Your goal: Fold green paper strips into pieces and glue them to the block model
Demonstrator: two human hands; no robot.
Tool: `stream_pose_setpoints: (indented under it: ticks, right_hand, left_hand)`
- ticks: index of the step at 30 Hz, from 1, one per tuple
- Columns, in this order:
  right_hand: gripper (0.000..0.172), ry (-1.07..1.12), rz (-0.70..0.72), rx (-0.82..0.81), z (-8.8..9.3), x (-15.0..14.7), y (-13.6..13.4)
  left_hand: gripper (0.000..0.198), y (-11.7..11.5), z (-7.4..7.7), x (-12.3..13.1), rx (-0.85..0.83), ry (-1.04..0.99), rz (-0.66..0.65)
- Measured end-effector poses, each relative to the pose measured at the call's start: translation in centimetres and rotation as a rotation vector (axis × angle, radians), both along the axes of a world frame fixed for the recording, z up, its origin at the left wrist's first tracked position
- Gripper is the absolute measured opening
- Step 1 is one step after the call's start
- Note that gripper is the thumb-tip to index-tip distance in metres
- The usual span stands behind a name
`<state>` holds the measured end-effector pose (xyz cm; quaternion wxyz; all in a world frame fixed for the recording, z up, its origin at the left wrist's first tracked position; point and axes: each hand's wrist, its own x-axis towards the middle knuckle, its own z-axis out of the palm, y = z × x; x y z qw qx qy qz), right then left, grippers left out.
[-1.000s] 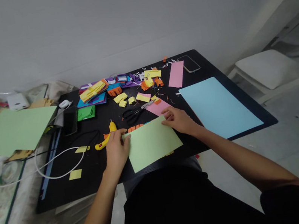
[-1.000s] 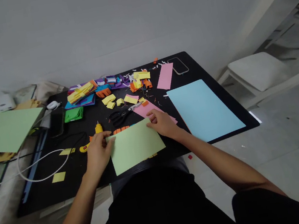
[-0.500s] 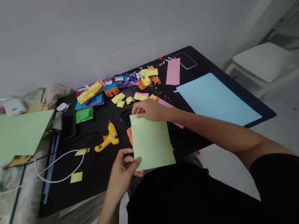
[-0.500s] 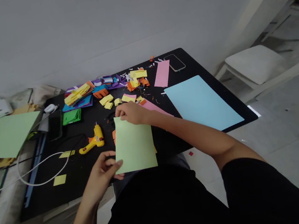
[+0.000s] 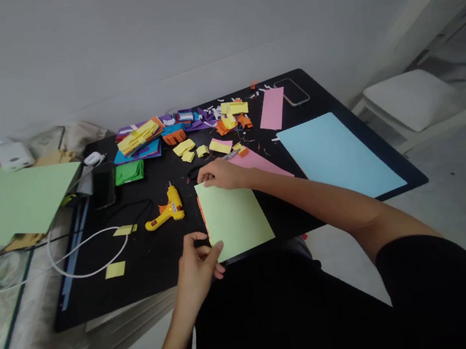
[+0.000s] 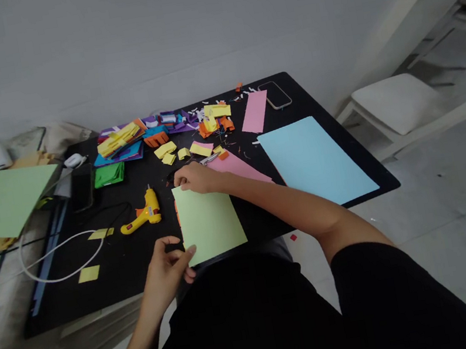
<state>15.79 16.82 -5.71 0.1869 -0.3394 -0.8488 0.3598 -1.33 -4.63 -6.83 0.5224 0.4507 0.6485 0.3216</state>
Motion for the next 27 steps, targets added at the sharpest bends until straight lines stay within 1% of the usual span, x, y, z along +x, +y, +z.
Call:
stream_pose_setpoints:
  ticks: [4, 6, 7, 9, 10, 12, 13, 14, 16, 18, 22, 24, 27]
  right_hand:
    - [0.026, -0.015, -0.046, 0.056, 0.3, 0.1, -0.9]
    - [0.030, -0.031, -0.079, 0.114, 0.7, 0.5, -2.4]
    - [0.031, -0.058, -0.087, 0.181, 0.8, 0.8, -3.5]
    - [0.034, -0.109, -0.108, 0.276, 0.8, 1.7, -6.4]
    - [0.038, -0.133, -0.126, 0.301, 0.7, 2.2, -7.9]
    - [0.055, -0.196, -0.159, 0.333, 0.2, 3.1, -10.9]
    - [0.063, -0.231, -0.175, 0.340, -0.2, 3.5, -12.2]
    - [0.069, -0.264, -0.196, 0.340, -0.5, 3.8, -13.2]
    - [0.072, -0.315, -0.249, 0.325, -1.4, 4.0, -14.5]
    - [0.072, -0.345, -0.284, 0.297, -2.2, 3.9, -14.9]
    - [0.074, -0.362, -0.315, 0.253, -3.4, 3.5, -14.9]
    - [0.076, -0.368, -0.318, 0.246, -3.8, 3.3, -14.9]
    - [0.076, -0.360, -0.316, 0.249, -4.1, 3.3, -15.0]
  left_hand:
    - [0.048, 0.0, 0.1, -0.3, 0.001, 0.050, -0.024]
    - [0.045, -0.1, 0.7, -0.5, 0.030, 0.155, -0.042]
    - [0.044, -0.1, 1.0, -0.6, 0.063, 0.242, -0.052]
    - [0.041, -0.1, 1.6, -0.7, 0.174, 0.468, -0.056]
    - [0.040, -0.1, 1.8, -0.7, 0.254, 0.579, -0.061]
    - [0.039, 0.1, 1.9, -0.2, 0.441, 0.743, -0.105]
    - [0.040, 0.2, 1.7, 0.3, 0.535, 0.796, -0.146]
    - [0.042, 0.4, 1.4, 0.8, 0.613, 0.835, -0.199]
    - [0.049, 0.9, 0.5, 2.0, 0.691, 0.904, -0.300]
    - [0.054, 1.4, -0.6, 2.9, 0.676, 0.978, -0.361]
    - [0.061, 2.0, -2.3, 3.6, 0.621, 1.045, -0.396]
    - [0.062, 2.0, -2.7, 3.4, 0.614, 1.045, -0.399]
    - [0.061, 2.0, -2.9, 3.3, 0.607, 1.038, -0.398]
